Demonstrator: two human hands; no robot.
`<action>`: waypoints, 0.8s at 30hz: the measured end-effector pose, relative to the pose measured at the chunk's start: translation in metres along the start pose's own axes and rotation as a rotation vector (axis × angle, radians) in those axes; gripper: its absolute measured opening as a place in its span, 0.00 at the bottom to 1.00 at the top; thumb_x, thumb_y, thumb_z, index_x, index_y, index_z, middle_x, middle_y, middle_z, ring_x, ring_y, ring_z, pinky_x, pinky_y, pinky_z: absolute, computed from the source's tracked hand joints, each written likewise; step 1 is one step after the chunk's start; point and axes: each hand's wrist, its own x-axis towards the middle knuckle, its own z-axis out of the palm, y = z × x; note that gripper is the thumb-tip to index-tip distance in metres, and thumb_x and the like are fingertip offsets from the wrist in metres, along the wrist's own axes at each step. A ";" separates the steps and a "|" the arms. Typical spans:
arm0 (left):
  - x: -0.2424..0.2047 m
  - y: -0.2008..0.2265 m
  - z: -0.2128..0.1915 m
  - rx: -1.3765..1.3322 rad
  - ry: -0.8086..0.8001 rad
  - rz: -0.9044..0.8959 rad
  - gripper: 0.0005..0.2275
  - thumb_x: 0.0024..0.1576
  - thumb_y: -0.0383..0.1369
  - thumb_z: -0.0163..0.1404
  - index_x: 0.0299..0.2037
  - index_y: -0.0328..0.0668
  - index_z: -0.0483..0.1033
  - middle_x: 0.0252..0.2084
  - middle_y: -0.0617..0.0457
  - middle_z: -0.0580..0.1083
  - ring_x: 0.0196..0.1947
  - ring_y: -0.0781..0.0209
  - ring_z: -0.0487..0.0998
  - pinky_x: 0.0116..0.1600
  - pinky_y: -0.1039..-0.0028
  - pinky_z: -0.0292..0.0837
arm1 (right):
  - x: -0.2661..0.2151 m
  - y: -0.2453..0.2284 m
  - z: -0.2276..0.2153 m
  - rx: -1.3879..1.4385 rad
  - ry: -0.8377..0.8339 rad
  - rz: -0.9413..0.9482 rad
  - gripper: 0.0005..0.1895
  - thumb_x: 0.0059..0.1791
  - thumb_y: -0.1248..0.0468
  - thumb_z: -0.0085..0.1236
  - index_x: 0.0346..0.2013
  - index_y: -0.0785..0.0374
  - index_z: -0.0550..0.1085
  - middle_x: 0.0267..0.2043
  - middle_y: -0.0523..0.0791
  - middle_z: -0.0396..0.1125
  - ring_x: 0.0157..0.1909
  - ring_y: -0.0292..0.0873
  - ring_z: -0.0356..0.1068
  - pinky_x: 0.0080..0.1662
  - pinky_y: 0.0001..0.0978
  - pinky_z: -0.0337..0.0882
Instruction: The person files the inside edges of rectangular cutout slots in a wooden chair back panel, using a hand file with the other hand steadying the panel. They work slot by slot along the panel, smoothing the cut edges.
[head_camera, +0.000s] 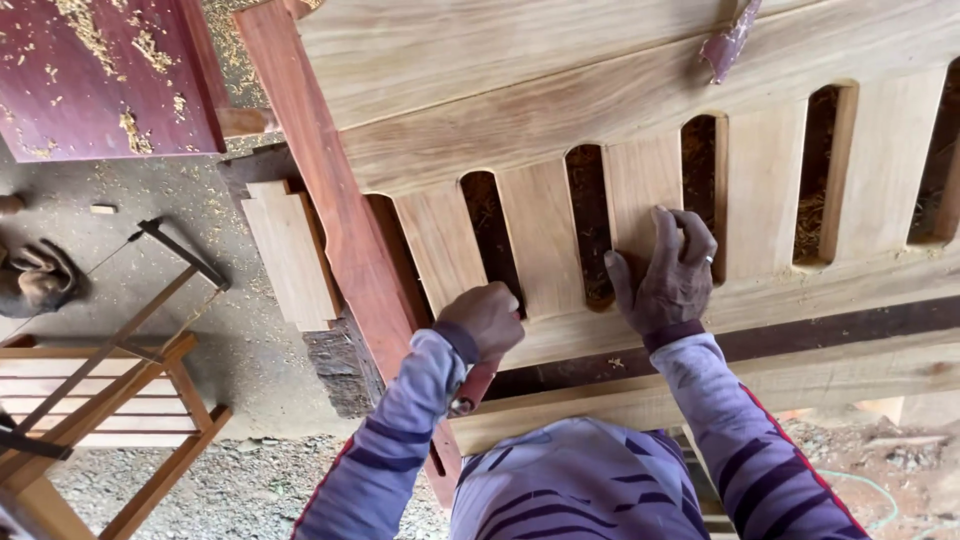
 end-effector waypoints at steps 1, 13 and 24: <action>-0.009 0.003 -0.003 -0.003 0.010 0.000 0.08 0.45 0.33 0.51 0.27 0.36 0.79 0.29 0.32 0.77 0.32 0.34 0.80 0.41 0.50 0.76 | 0.002 0.001 0.001 0.002 0.003 -0.010 0.36 0.53 0.51 0.65 0.70 0.63 0.63 0.66 0.55 0.56 0.64 0.61 0.62 0.58 0.54 0.71; -0.030 0.024 -0.013 -0.033 0.053 -0.077 0.09 0.43 0.31 0.50 0.29 0.33 0.78 0.29 0.30 0.76 0.35 0.31 0.80 0.44 0.48 0.75 | 0.006 0.005 0.004 -0.029 0.001 -0.026 0.38 0.52 0.51 0.65 0.70 0.63 0.60 0.65 0.55 0.55 0.63 0.61 0.60 0.59 0.55 0.69; -0.038 0.032 -0.008 -0.043 0.069 -0.129 0.10 0.46 0.32 0.50 0.33 0.34 0.79 0.32 0.30 0.77 0.37 0.31 0.80 0.46 0.48 0.75 | 0.002 0.005 0.002 -0.013 0.016 -0.027 0.38 0.51 0.52 0.66 0.70 0.62 0.61 0.65 0.55 0.56 0.64 0.61 0.60 0.60 0.54 0.69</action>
